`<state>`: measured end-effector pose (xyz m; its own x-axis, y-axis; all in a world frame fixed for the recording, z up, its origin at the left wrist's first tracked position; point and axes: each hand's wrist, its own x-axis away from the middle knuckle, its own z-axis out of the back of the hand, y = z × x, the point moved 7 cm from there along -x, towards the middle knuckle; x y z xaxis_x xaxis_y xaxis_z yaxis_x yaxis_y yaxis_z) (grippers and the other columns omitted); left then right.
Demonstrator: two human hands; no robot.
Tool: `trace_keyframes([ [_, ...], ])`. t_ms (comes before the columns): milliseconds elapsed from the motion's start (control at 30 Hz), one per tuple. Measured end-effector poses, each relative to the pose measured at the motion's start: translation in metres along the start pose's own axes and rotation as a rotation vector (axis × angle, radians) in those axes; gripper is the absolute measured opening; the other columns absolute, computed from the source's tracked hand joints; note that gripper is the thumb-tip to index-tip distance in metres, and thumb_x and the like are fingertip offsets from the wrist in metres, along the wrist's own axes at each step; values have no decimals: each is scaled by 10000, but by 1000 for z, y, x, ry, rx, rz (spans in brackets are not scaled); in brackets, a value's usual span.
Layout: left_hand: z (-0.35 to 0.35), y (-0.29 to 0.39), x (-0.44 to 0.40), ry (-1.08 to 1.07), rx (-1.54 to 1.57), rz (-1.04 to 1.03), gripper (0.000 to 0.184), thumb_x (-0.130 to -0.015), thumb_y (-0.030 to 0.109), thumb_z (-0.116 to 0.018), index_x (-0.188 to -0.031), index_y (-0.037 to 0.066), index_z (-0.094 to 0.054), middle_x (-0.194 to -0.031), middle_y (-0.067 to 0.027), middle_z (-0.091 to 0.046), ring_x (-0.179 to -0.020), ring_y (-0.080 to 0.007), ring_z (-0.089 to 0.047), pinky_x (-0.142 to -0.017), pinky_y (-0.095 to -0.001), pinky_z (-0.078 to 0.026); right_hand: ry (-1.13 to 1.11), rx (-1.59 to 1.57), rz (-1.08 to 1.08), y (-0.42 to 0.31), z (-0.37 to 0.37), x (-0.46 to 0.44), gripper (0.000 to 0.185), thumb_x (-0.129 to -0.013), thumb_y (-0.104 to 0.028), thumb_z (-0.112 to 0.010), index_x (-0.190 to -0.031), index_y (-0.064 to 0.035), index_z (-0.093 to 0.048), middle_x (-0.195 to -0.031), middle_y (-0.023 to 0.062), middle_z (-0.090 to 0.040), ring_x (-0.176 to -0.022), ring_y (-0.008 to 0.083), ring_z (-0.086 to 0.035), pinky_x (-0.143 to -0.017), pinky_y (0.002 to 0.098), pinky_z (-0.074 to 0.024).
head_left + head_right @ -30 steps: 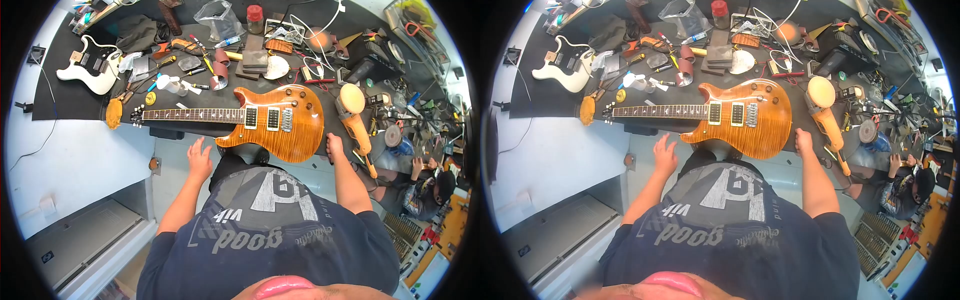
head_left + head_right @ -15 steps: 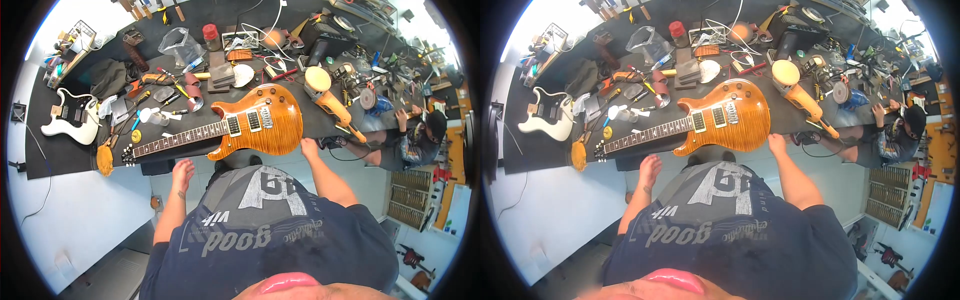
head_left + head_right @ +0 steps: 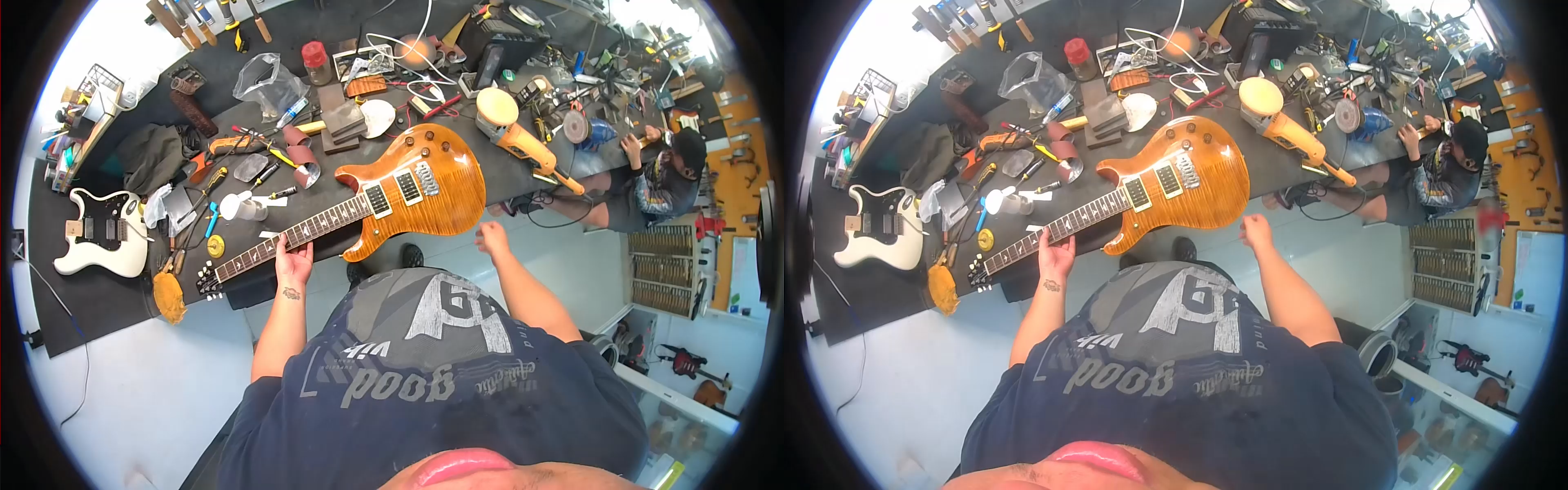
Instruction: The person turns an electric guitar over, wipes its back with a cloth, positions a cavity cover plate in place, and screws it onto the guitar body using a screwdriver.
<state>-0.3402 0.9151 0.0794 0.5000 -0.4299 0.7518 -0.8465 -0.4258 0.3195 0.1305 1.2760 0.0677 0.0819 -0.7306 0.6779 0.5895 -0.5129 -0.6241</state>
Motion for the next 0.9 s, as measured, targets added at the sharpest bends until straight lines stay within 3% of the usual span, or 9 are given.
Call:
trace_keyframes([
  [200, 2, 7, 41, -87, -60, -34, 252, -1023, 296, -662, -1182, 101, -651, -1217, -74, -711, -1164, -246, -673, -1093, -462, -514, -39, -162, -41, -40, -6, 5, 517, -1009, -445, -607, -1373, -87, -529, -1283, 132, -667, -1028, 314, -704, -919, 509, -521],
  [367, -28, 4, 105, -153, -64, -116, 327, -1033, 270, -608, -1273, 48, -596, -1370, -158, -635, -1325, -326, -583, -1204, -535, -405, -103, -466, -46, -47, -3, -9, 526, -988, -474, -620, -1391, -153, -511, -1346, 124, -632, -1151, 325, -652, -954, 531, -501],
  [400, -37, 2, 118, -184, -89, -140, 300, -1020, 257, -610, -1273, 97, -595, -1371, -114, -615, -1307, -299, -577, -1197, -557, -406, -96, -539, -34, -57, 0, -7, 526, -986, -477, -620, -1395, -166, -508, -1355, 123, -626, -1179, 326, -638, -954, 536, -500],
  [500, -76, -2, 160, -316, -128, -239, 333, -956, 220, -671, -1258, 112, -584, -1349, -94, -618, -1288, -288, -586, -1186, -545, -410, -143, -530, -19, -69, 9, -19, 505, -999, -440, -611, -1400, -156, -495, -1385, 119, -594, -1228, 330, -618, -955, 594, -508],
  [600, -99, 0, 187, -499, -288, -373, 462, -857, 203, -749, -1275, 122, -569, -1323, -78, -616, -1283, -268, -584, -1180, -518, -406, -189, -392, 168, -74, 13, -40, 497, -995, -439, -618, -1402, -162, -552, -1387, 92, -613, -1238, 297, -615, -978, 508, -522],
  [633, -100, 3, 189, -525, -356, -409, 608, -755, 176, -817, -1301, 124, -555, -1299, -83, -614, -1281, -257, -580, -1166, -487, -416, -224, -376, 257, -83, 12, -50, 491, -992, -436, -621, -1399, -166, -569, -1382, 88, -620, -1237, 290, -616, -983, 486, -524],
  [700, -133, 4, 217, -656, -591, -619, 671, -703, 159, -857, -1302, 110, -560, -1320, -100, -609, -1283, -271, -580, -1164, -484, -427, -244, -349, 217, -99, 24, -43, 546, -982, -452, -617, -1427, -137, -571, -1426, 93, -617, -1282, 300, -607, -1022, 473, -526],
  [833, -210, -9, 273, -749, -545, -700, 516, -707, 128, -909, -1137, 83, -627, -1314, -129, -643, -1357, -332, -559, -1203, -538, -403, -439, -538, 44, -85, 28, -69, 587, -983, -433, -604, -1435, -58, -577, -1398, 119, -655, -1272, 299, -631, -1066, 458, -513],
  [900, -224, -7, 270, -1016, -543, -677, 433, -731, 130, -918, -1072, 90, -655, -1228, -131, -684, -1381, -374, -545, -1211, -577, -389, -548, -682, 42, -100, 34, -67, 585, -1000, -450, -540, -1400, -27, -599, -1347, 136, -689, -1246, 305, -649, -1094, 445, -485],
])
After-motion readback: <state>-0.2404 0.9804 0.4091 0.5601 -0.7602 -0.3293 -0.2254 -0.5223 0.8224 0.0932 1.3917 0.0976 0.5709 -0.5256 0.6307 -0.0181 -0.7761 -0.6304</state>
